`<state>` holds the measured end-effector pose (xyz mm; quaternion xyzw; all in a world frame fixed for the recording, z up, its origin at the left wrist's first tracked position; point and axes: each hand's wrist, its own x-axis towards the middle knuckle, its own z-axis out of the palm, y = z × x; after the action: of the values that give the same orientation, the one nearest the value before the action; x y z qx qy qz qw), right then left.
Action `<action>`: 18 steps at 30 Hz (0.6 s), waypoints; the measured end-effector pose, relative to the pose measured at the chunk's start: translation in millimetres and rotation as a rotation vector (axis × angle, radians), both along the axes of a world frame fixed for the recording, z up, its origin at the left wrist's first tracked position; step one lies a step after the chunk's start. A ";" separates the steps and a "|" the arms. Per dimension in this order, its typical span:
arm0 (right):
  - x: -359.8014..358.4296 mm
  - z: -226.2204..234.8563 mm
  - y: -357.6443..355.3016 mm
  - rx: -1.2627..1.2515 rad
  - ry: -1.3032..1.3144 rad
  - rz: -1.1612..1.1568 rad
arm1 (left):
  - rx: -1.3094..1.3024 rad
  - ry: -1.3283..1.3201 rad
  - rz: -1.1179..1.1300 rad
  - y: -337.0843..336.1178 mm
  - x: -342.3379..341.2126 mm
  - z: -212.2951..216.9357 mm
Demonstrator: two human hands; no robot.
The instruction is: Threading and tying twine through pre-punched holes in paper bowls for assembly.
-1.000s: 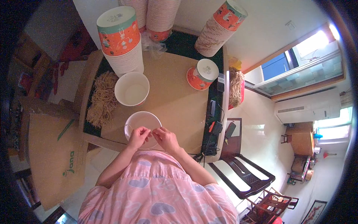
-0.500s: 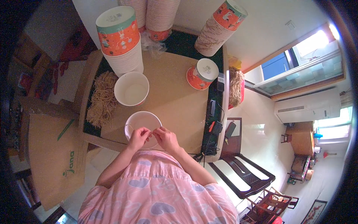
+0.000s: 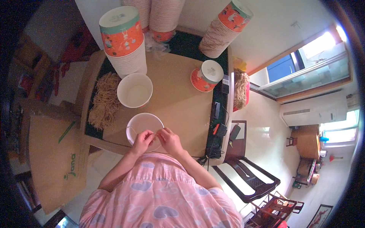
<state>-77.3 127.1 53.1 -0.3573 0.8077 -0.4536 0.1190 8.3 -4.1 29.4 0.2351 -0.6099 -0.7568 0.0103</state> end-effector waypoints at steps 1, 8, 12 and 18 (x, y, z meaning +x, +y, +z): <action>1.5 4.9 -1.3 -0.012 -0.014 -0.026 | 0.001 0.000 0.000 0.7 -0.4 -0.3; 0.1 7.0 6.9 -0.010 -0.074 -0.012 | -0.057 -0.025 -0.025 -0.7 -1.4 15.8; -2.9 6.2 8.6 0.001 -0.158 -0.101 | -0.500 -0.134 -0.294 -18.2 5.3 31.4; -12.7 -5.7 5.5 -0.120 -0.027 -0.176 | -1.125 -0.046 0.089 -52.4 6.1 11.5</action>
<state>-90.1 132.6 47.4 -0.2852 0.8056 -0.5148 0.0680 14.4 -56.5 40.9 0.2355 -0.9089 -0.3085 0.1526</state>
